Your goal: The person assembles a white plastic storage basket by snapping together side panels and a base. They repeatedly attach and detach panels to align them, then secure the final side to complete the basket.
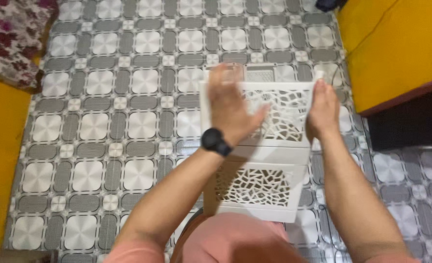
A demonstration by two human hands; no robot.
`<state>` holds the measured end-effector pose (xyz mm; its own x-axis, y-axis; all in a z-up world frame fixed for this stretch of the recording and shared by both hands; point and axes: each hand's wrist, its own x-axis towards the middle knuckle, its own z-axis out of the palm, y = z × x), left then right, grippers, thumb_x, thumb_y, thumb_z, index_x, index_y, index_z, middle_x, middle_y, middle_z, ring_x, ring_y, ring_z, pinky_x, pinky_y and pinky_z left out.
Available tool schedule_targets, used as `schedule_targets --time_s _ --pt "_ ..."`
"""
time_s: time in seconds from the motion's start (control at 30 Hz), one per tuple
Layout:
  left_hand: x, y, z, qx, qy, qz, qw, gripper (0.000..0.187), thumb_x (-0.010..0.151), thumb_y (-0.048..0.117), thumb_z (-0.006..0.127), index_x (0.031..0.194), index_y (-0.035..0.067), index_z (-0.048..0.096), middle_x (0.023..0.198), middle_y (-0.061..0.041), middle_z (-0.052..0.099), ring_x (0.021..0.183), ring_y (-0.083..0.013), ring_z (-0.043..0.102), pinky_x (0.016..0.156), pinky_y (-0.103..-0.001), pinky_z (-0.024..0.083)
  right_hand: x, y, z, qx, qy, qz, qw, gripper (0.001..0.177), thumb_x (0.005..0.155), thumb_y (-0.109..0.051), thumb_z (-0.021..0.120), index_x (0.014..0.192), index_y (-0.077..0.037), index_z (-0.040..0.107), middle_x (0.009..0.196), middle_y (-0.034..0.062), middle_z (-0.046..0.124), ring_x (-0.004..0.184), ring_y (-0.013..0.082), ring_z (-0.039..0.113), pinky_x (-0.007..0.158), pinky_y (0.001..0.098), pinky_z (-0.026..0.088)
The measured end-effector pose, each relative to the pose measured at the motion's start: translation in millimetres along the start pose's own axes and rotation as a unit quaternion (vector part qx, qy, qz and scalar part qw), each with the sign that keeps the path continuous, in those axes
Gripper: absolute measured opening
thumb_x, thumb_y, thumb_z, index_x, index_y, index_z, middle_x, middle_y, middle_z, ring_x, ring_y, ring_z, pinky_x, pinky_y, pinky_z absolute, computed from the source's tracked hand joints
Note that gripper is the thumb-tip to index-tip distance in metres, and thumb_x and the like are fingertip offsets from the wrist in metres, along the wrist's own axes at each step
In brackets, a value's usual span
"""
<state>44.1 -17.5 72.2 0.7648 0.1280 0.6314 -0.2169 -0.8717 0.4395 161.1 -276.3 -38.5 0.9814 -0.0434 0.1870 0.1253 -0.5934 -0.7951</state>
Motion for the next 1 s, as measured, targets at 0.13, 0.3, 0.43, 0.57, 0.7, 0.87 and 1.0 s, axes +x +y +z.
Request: schedule_targets --time_s 0.13,0.3,0.43,0.57,0.7,0.87,1.0 --pt "47 62 27 0.025 -0.216 0.128 0.968 0.105 0.055 0.049 0.091 0.135 0.0 0.046 0.136 -0.023 0.052 0.132 -0.0385 0.045 0.11 -0.054 0.035 -11 -8 2 0.074 0.023 -0.027 0.997 0.057 0.118 -0.043 0.036 0.131 0.008 0.057 0.128 0.0268 0.062 0.118 0.0402 0.059 0.1 0.048 0.042" --pt "42 79 34 0.124 -0.391 0.215 0.886 0.137 0.038 0.051 0.098 0.148 0.002 0.034 0.12 -0.009 0.054 0.116 -0.0259 0.051 0.098 -0.044 0.042 -29 -4 -20 0.384 -0.041 0.121 0.914 0.053 0.112 -0.046 0.032 0.124 -0.004 0.062 0.115 0.0085 0.068 0.103 0.0192 0.064 0.093 0.0354 0.052" --pt "20 82 45 0.096 -0.264 0.208 0.937 0.129 0.031 0.041 0.096 0.142 0.005 0.041 0.117 -0.006 0.056 0.113 -0.0242 0.052 0.097 -0.045 0.043 -50 2 -30 0.279 0.003 0.038 0.96 0.055 0.115 -0.044 0.03 0.126 -0.001 0.061 0.118 0.0092 0.065 0.104 0.016 0.06 0.095 0.0318 0.049" --pt "12 82 54 0.08 -0.214 0.19 0.955 0.123 0.03 0.035 0.095 0.137 0.006 0.043 0.116 -0.007 0.057 0.11 -0.025 0.053 0.101 -0.048 0.041 -50 -3 -25 0.261 0.008 0.004 0.965 0.052 0.115 -0.041 0.03 0.128 0.0 0.061 0.12 0.0095 0.066 0.107 0.0162 0.059 0.098 0.0317 0.048" --pt "2 81 59 0.104 -0.259 0.185 0.942 0.114 0.038 0.036 0.092 0.138 0.007 0.044 0.115 -0.005 0.056 0.108 -0.0238 0.053 0.1 -0.047 0.041 -56 -1 -23 0.288 -0.016 0.027 0.957 0.052 0.116 -0.04 0.029 0.127 0.0 0.059 0.118 0.0081 0.064 0.105 0.0152 0.058 0.097 0.0316 0.048" --pt "-3 80 67 0.107 -0.198 0.188 0.956 0.081 0.067 0.026 0.08 0.137 0.007 0.046 0.113 -0.006 0.056 0.108 -0.0237 0.054 0.102 -0.047 0.041 -55 1 -26 0.288 -0.023 0.008 0.957 0.051 0.119 -0.04 0.029 0.124 0.002 0.059 0.118 0.0096 0.064 0.105 0.0165 0.057 0.098 0.0324 0.049" --pt "-2 76 69 0.093 -0.177 0.18 0.963 0.072 0.075 0.026 0.075 0.138 0.007 0.046 0.113 -0.006 0.056 0.11 -0.0246 0.054 0.102 -0.047 0.04 -52 -5 -33 0.291 -0.036 0.06 0.954 0.05 0.114 -0.04 0.03 0.13 -0.002 0.058 0.122 0.0071 0.065 0.109 0.0159 0.059 0.098 0.0314 0.047"
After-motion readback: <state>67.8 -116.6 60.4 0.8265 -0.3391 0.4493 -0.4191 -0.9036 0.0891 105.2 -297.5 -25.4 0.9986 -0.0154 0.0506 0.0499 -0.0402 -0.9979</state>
